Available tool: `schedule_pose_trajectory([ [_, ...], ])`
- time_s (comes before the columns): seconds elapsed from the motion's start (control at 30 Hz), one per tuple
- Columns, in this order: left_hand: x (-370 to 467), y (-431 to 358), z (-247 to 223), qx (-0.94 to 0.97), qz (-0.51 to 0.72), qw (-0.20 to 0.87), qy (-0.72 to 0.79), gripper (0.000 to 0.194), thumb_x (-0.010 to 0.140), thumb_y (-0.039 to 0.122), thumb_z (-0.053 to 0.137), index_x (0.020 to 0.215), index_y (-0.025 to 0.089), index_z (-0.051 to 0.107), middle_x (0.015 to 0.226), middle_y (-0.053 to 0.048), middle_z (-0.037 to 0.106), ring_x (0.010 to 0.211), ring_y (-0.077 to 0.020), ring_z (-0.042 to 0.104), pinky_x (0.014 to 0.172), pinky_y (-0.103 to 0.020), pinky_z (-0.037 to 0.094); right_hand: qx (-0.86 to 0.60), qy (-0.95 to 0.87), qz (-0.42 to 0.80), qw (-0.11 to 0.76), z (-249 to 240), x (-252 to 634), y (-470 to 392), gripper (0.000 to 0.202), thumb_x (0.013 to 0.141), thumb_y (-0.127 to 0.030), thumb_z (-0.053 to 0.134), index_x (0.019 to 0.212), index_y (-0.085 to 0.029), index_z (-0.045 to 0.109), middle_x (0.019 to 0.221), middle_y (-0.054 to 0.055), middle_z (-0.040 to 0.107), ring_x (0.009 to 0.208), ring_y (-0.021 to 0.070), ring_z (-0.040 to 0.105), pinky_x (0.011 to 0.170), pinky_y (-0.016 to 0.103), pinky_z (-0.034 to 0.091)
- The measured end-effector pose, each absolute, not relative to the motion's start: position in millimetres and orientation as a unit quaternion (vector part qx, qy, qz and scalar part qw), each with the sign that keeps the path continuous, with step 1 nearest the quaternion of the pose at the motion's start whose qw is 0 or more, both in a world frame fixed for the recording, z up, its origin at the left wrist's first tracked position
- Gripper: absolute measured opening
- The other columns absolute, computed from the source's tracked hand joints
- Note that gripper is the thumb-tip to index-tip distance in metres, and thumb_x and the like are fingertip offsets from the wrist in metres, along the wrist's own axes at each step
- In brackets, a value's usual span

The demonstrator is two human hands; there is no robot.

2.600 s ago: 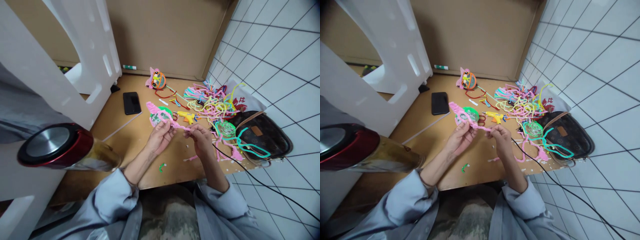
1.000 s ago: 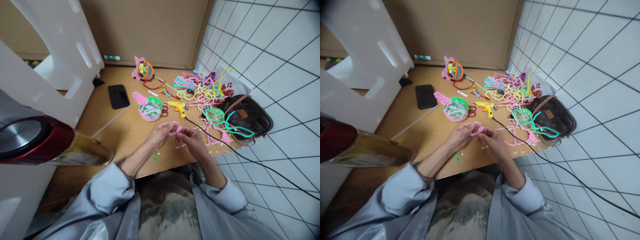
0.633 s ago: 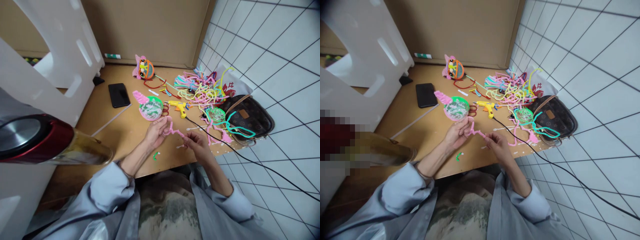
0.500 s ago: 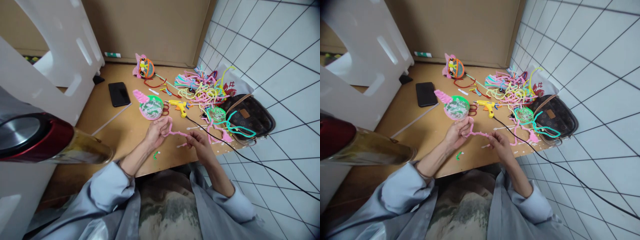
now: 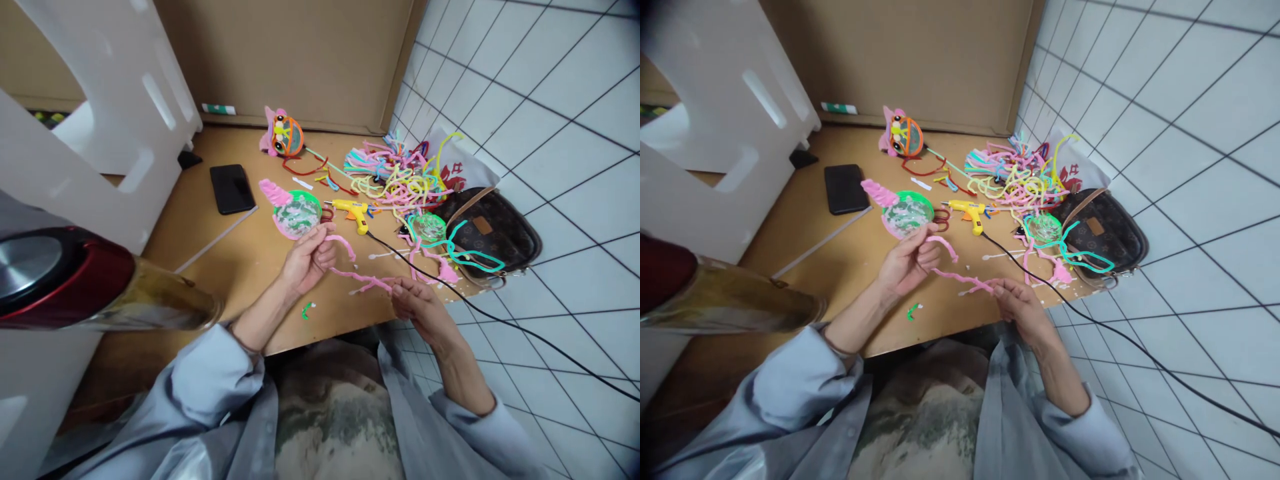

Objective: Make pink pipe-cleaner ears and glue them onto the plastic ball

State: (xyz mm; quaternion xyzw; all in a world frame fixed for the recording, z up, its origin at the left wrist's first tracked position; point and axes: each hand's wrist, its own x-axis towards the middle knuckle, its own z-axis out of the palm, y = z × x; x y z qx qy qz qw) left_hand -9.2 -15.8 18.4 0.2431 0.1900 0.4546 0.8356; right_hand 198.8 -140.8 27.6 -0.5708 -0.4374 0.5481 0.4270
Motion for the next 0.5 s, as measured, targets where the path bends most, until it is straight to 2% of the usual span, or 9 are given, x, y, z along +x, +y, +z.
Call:
schedule_pose_trajectory([
  [0.07,-9,-18,16,0.289,0.446,0.823,0.199,0.024,0.080,0.023,0.079,0.099,0.016,0.067,0.055,0.008,0.042,0.042,-0.0026,0.031,0.041,-0.014,0.022,-0.564,-0.538,0.508,0.366,30,199,-142,0.040,0.082,-0.057,0.072,0.067,-0.020,0.067,0.055,-0.003,0.046,0.051,0.0107,0.037,0.048,0.025,0.031],
  [0.13,-7,-20,14,0.328,0.441,0.810,0.204,0.037,0.072,0.027,0.085,0.103,0.018,0.068,0.054,0.010,0.043,0.041,-0.0018,0.025,0.041,-0.014,0.017,-0.558,-0.616,0.447,0.330,33,197,-142,0.035,0.087,-0.052,0.068,0.072,-0.021,0.071,0.070,0.003,0.061,0.067,0.0163,0.054,0.062,0.029,0.043],
  [0.23,-2,-25,12,0.376,0.430,0.796,0.203,0.045,0.068,0.033,0.088,0.107,0.019,0.069,0.054,0.009,0.046,0.041,-0.0023,0.027,0.040,-0.015,0.015,-0.594,-0.591,0.364,0.406,34,187,-137,0.031,0.088,-0.052,0.067,0.104,-0.025,0.075,0.102,0.008,0.072,0.096,0.0230,0.063,0.083,0.036,0.049],
  [0.3,2,-30,12,0.419,0.422,0.778,0.202,0.044,0.071,0.035,0.086,0.110,0.019,0.071,0.057,0.007,0.053,0.044,-0.0040,0.035,0.041,-0.016,0.020,-0.593,-0.538,0.381,0.461,31,176,-129,0.038,0.085,-0.054,0.070,0.111,-0.027,0.073,0.111,0.008,0.072,0.100,0.0233,0.064,0.085,0.036,0.050],
  [0.33,4,-34,12,0.445,0.419,0.765,0.205,0.043,0.073,0.035,0.084,0.111,0.019,0.072,0.059,0.005,0.057,0.046,-0.0053,0.041,0.043,-0.016,0.025,-0.578,-0.518,0.413,0.476,29,170,-125,0.038,0.083,-0.055,0.072,0.107,-0.026,0.074,0.106,0.007,0.073,0.096,0.0223,0.065,0.082,0.035,0.050],
  [0.4,4,-42,13,0.499,0.414,0.728,0.223,0.035,0.078,0.032,0.080,0.110,0.018,0.075,0.066,0.001,0.065,0.055,-0.0090,0.053,0.052,-0.018,0.037,-0.552,-0.478,0.470,0.497,25,159,-119,0.035,0.080,-0.056,0.073,0.089,-0.022,0.076,0.078,0.004,0.070,0.073,0.0172,0.060,0.068,0.030,0.047],
  [0.43,3,-47,14,0.526,0.412,0.705,0.237,0.030,0.079,0.030,0.078,0.107,0.018,0.076,0.071,-0.001,0.069,0.062,-0.0113,0.059,0.059,-0.020,0.042,-0.549,-0.452,0.491,0.505,23,155,-116,0.035,0.077,-0.056,0.074,0.082,-0.021,0.075,0.064,0.000,0.062,0.060,0.0137,0.052,0.058,0.027,0.041],
  [0.5,-3,-58,15,0.579,0.395,0.659,0.273,0.020,0.085,0.027,0.071,0.101,0.019,0.079,0.089,-0.006,0.076,0.082,-0.0165,0.067,0.074,-0.023,0.048,-0.553,-0.413,0.524,0.499,23,152,-115,0.034,0.072,-0.053,0.076,0.072,-0.020,0.074,0.051,-0.004,0.047,0.048,0.0090,0.033,0.048,0.025,0.025],
])
